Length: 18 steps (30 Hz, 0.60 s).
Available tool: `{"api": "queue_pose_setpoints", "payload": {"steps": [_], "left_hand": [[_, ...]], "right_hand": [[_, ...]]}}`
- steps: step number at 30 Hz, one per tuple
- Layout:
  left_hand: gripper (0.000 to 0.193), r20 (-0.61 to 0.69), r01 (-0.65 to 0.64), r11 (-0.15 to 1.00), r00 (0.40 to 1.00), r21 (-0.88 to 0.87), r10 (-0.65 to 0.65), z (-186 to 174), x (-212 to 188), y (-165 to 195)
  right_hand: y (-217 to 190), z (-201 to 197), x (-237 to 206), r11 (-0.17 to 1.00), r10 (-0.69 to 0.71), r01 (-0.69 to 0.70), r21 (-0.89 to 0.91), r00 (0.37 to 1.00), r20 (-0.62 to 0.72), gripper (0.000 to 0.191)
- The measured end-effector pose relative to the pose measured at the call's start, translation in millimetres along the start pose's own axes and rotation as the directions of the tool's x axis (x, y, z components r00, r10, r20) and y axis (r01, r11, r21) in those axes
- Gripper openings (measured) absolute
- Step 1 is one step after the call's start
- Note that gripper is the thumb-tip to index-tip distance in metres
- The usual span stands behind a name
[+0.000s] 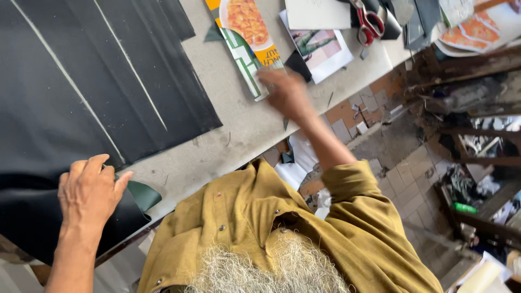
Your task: The person uses shears to cut a large sheet of black material on a workbench. They align a printed template, cut along marked lines, and trim the material into strips and shapes. The person also handles paper templates and organizes cut pieces on the table.
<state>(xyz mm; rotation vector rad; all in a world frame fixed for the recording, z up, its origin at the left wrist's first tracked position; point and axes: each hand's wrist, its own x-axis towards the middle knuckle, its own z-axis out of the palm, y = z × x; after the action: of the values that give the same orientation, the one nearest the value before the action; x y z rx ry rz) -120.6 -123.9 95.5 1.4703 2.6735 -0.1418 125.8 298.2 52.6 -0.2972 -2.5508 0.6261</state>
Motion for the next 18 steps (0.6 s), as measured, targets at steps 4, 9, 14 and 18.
{"api": "queue_pose_setpoints", "payload": {"steps": [4, 9, 14, 18], "left_hand": [[0.047, -0.07, 0.096, 0.994, 0.993, -0.047, -0.099, 8, -8, 3], [0.033, -0.245, 0.166, 0.955, 0.942, -0.247, -0.228, 22, -21, -16], [0.015, -0.226, 0.192, 0.937, 0.938, -0.291, -0.262, 28, -26, -28], [0.008, -0.253, 0.131, 0.958, 0.947, -0.254, -0.196, 28, -25, -33]], "right_hand": [[146, -106, -11, 0.854, 0.28, -0.347, -0.387, 0.934, -0.221, 0.042], [204, -130, -5, 0.691, 0.463, -0.355, -0.629, 0.886, 0.009, 0.038], [197, -117, 14, 0.558, 0.529, -0.23, -0.798, 0.839, 0.128, 0.044], [188, -121, 25, 0.53, 0.759, -0.574, -0.624, 0.65, 0.047, 0.026]]}}
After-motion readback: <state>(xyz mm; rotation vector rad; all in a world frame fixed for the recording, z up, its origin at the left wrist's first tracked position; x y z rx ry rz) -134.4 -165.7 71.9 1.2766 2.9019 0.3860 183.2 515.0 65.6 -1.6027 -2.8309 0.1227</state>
